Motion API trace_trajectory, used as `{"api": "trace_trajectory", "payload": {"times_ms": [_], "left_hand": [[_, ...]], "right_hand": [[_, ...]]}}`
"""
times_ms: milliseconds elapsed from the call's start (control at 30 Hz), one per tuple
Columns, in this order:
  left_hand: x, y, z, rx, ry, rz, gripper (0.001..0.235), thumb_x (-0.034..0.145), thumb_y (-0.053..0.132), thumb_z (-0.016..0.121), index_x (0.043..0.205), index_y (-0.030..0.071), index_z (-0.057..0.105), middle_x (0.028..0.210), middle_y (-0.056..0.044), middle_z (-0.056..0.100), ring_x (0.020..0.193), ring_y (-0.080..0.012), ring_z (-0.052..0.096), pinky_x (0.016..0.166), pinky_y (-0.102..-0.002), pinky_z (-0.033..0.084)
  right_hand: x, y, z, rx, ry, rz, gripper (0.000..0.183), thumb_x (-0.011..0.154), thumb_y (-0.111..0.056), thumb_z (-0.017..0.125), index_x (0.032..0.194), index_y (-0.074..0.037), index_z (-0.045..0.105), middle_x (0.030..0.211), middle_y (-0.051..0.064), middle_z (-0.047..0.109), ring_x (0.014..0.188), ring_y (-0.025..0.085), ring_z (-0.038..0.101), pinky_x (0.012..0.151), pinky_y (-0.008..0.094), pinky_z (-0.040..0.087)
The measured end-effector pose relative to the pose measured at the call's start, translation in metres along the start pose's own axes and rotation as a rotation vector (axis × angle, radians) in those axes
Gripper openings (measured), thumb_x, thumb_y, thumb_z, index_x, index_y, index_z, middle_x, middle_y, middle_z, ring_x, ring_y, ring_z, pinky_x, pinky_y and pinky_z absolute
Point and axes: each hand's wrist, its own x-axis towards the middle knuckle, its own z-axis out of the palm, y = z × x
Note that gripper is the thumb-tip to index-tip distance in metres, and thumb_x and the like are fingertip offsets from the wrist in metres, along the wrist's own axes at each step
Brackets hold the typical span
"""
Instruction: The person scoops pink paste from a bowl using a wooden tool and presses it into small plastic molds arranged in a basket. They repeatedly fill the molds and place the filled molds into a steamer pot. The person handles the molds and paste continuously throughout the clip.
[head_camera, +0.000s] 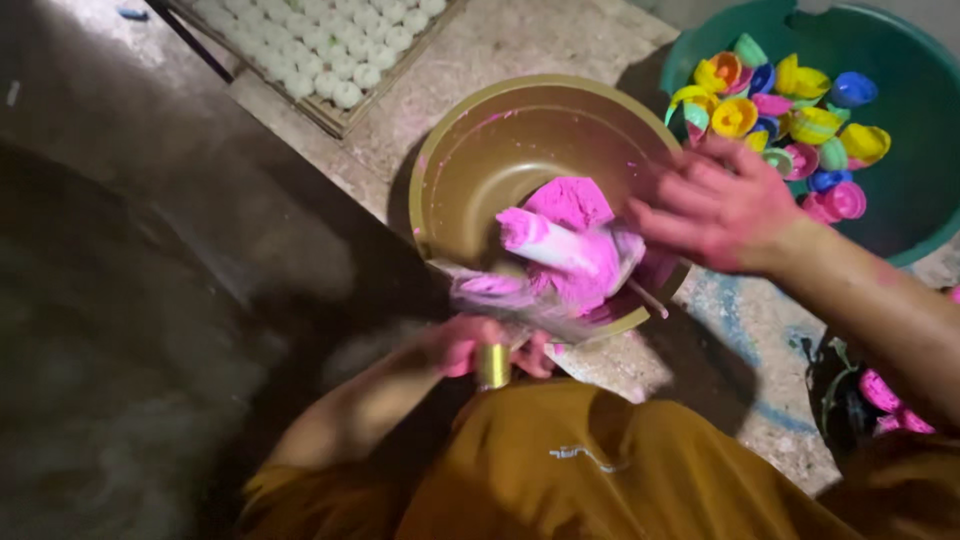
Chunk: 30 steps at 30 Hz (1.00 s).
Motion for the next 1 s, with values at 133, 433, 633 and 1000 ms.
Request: {"api": "trace_trajectory", "payload": {"times_ms": [133, 433, 633, 1000], "left_hand": [[0.034, -0.018, 0.009, 0.152, 0.298, 0.256, 0.029, 0.094, 0.015, 0.071, 0.118, -0.002, 0.069, 0.096, -0.007, 0.069, 0.083, -0.0170, 0.066, 0.073, -0.032, 0.055], [0.029, -0.016, 0.017, 0.460, 0.616, 0.592, 0.027, 0.090, 0.004, 0.069, 0.118, 0.005, 0.066, 0.093, -0.003, 0.066, 0.080, -0.0131, 0.065, 0.069, -0.030, 0.054], [0.034, -0.026, 0.014, 0.441, 0.552, 0.739, 0.035, 0.087, -0.004, 0.067, 0.121, 0.004, 0.063, 0.102, -0.001, 0.065, 0.089, -0.0109, 0.063, 0.075, -0.028, 0.052], [0.014, -0.031, 0.013, 0.476, 0.638, 0.705, 0.043, 0.085, -0.003, 0.067, 0.127, 0.005, 0.060, 0.111, -0.001, 0.065, 0.098, -0.0123, 0.063, 0.081, -0.029, 0.053]], "right_hand": [[-0.022, -0.037, 0.047, 0.346, -0.215, 0.631, 0.048, 0.087, -0.030, 0.067, 0.130, -0.012, 0.055, 0.121, 0.018, 0.062, 0.108, 0.035, 0.064, 0.091, 0.047, 0.053], [-0.039, -0.068, 0.066, 0.815, -1.062, 1.028, 0.031, 0.089, -0.034, 0.064, 0.112, -0.014, 0.071, 0.085, 0.014, 0.079, 0.081, 0.032, 0.079, 0.079, 0.044, 0.061], [-0.047, -0.083, 0.072, 0.724, -1.056, 0.873, 0.037, 0.093, -0.047, 0.064, 0.106, -0.016, 0.077, 0.094, 0.018, 0.074, 0.090, 0.039, 0.071, 0.080, 0.050, 0.056], [-0.111, -0.023, 0.031, 1.198, -0.808, 0.976, 0.030, 0.102, -0.025, 0.057, 0.120, -0.004, 0.070, 0.081, 0.011, 0.066, 0.074, 0.023, 0.061, 0.072, 0.036, 0.052]]}}
